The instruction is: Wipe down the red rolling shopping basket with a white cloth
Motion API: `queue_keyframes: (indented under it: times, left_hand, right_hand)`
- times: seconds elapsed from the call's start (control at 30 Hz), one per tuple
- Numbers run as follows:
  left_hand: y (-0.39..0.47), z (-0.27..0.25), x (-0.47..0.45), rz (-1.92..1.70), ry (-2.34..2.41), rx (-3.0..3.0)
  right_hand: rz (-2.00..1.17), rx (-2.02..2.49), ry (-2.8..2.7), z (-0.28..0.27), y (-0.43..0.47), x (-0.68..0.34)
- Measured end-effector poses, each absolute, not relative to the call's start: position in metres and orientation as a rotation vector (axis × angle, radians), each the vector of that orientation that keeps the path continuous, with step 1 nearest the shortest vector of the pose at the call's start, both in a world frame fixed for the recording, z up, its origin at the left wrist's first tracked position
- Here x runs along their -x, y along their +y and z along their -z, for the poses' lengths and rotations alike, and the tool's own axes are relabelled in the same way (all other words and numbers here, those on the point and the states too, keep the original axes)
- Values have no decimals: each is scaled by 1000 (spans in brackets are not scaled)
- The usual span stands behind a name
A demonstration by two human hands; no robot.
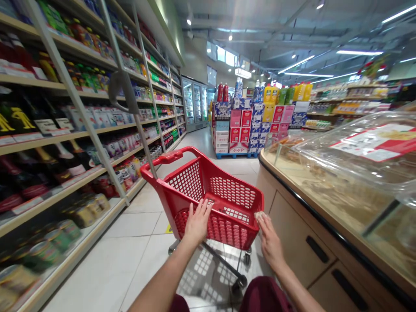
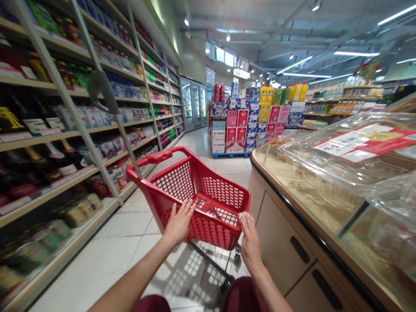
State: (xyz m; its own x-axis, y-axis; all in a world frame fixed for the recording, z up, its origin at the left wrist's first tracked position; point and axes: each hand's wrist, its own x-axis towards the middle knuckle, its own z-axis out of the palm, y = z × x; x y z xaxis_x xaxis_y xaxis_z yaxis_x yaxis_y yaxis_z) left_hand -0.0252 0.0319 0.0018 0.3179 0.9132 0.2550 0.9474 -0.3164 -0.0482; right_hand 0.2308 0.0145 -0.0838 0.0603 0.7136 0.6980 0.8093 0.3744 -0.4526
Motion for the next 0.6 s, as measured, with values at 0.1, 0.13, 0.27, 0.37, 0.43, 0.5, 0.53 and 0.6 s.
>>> queue_keyframes:
  times: [0.1,0.13,0.27,0.37,0.43,0.5,0.53,0.6]
  left_hand:
    - [32,-4,24,229,-1657,2426]
    - [30,-4,22,222,-1642,2449]
    - [25,-15,35,293,-1578,2460]
    - [23,-25,56,413,-1643,2303]
    - [20,-28,63,480,-1658,2270]
    - [18,-27,62,552,-1655,2267]
    - [16,-26,59,585,-1654,2260]
    - [14,-25,54,627,-1646,2248]
  right_hand:
    - [75,1286,-1725,71,-8,-189]
    - [63,1246,-1772,66,-8,-180]
    - [108,1209,-1853,57,18,-187]
    - [160,1403,-1693,59,40,-204]
    - [169,1435,-1682,59,46,-196]
    - [190,1332,-1778,58,46,-174]
    - [207,1252,-1845,57,46,-163]
    - [242,1130,-1943,56,47,-156]
